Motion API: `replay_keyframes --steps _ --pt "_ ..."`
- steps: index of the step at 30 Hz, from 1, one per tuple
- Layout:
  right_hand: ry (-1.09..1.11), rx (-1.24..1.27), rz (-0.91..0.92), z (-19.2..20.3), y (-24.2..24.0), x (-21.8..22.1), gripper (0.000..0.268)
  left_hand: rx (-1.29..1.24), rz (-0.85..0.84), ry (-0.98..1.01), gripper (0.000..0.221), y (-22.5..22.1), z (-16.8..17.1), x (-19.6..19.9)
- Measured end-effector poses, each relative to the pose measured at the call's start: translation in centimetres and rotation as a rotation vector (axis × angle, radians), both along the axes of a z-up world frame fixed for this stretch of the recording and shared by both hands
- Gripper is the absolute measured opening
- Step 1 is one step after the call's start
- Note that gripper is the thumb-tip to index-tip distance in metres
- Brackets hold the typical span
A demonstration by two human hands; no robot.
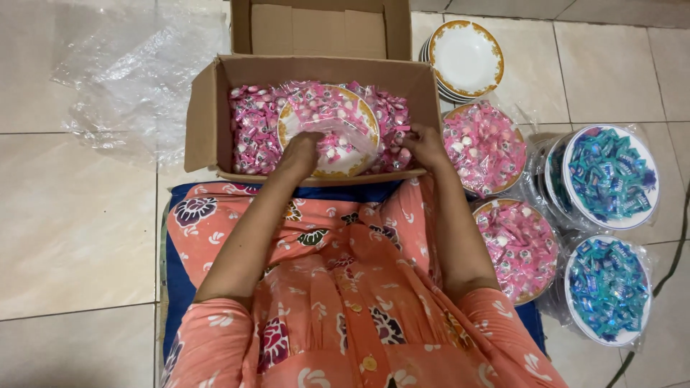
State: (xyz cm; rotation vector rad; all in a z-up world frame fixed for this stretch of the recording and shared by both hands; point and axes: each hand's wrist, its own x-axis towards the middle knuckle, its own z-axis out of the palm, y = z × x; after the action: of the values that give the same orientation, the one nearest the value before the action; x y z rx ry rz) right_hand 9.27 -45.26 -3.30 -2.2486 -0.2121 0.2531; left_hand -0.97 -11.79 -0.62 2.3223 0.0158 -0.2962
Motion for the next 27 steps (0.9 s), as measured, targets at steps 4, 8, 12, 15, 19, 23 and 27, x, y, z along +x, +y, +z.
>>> replay_keyframes --steps 4,8,12,15,19,23,27 --pt "0.165 0.123 0.099 5.7 4.1 -3.2 0.023 0.057 -0.063 0.003 0.064 -0.3 2.7 -1.2" --pt "0.257 0.181 0.196 5.1 7.7 -3.8 0.029 -0.033 -0.025 -0.142 0.048 0.5 -1.4 -0.3" --pt "0.158 0.045 0.364 11.0 11.6 -7.1 0.033 -0.078 0.02 -0.33 0.022 1.9 -1.4 -0.3" --pt "0.439 0.405 0.296 14.1 11.0 -7.5 0.038 0.015 0.165 -0.348 0.018 5.3 -2.1 0.8" --pt "0.34 0.492 0.259 6.6 7.4 -1.1 0.032 0.346 0.198 -0.239 0.021 10.3 -6.6 3.0" --pt "-0.072 -0.197 0.26 -3.3 2.3 4.9 0.037 0.365 -0.042 0.442 0.062 10.3 -8.2 3.2" --pt "0.455 -0.597 0.709 6.3 5.7 -1.0 0.055 0.168 -0.484 0.611 0.05 8.1 -1.6 2.7"
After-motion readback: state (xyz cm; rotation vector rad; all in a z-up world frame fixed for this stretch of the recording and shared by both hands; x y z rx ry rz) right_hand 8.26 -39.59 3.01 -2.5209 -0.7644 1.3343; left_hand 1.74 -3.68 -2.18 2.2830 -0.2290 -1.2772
